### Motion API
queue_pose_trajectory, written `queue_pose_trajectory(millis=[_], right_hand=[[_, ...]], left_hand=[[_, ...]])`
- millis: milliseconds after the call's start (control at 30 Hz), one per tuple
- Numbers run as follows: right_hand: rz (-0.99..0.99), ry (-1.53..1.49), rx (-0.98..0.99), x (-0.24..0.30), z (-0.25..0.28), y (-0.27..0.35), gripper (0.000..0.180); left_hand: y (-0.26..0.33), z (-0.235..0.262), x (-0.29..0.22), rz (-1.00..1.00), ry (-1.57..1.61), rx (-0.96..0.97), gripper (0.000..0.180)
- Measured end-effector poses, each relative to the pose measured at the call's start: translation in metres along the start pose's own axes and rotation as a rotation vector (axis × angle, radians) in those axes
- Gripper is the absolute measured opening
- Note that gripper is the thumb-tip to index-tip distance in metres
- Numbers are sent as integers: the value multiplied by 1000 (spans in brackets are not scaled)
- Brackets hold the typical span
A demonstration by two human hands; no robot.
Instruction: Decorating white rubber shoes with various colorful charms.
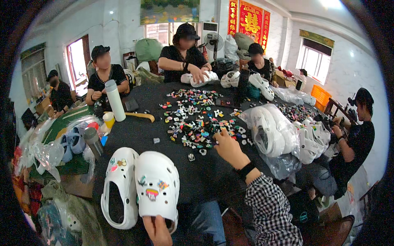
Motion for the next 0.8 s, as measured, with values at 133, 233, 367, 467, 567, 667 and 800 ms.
queue_pose_trajectory(millis=[133,233,367,467,567,667,800], right_hand=[[171,-210,-9,41,-11,2,26],[116,-243,179,67,-27,14,26],[247,-157,168,59,-42,19,24],[168,-174,243,66,-35,18,22],[177,-311,235,71,-28,24,20],[40,-506,319,82,-11,36,18],[-88,-755,238,95,21,58,19]], left_hand=[[18,-4,16,-209,-118,6,51],[27,-1,28,-65,-145,33,52],[31,-2,43,-69,-51,5,53],[30,-2,36,-65,-8,1,53],[26,-3,35,-191,-72,23,52],[19,1,34,-261,-64,61,52],[6,-7,31,-304,-34,-6,45]])
Point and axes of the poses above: each hand's wrist, its own y-axis away from the middle knuckle, its own z-axis out of the back of the hand, x = y × z, the point moved 5 cm from there along -y, towards the middle knuckle, and after that the axes turned 13 degrees about -x, right-handed, at the moved point
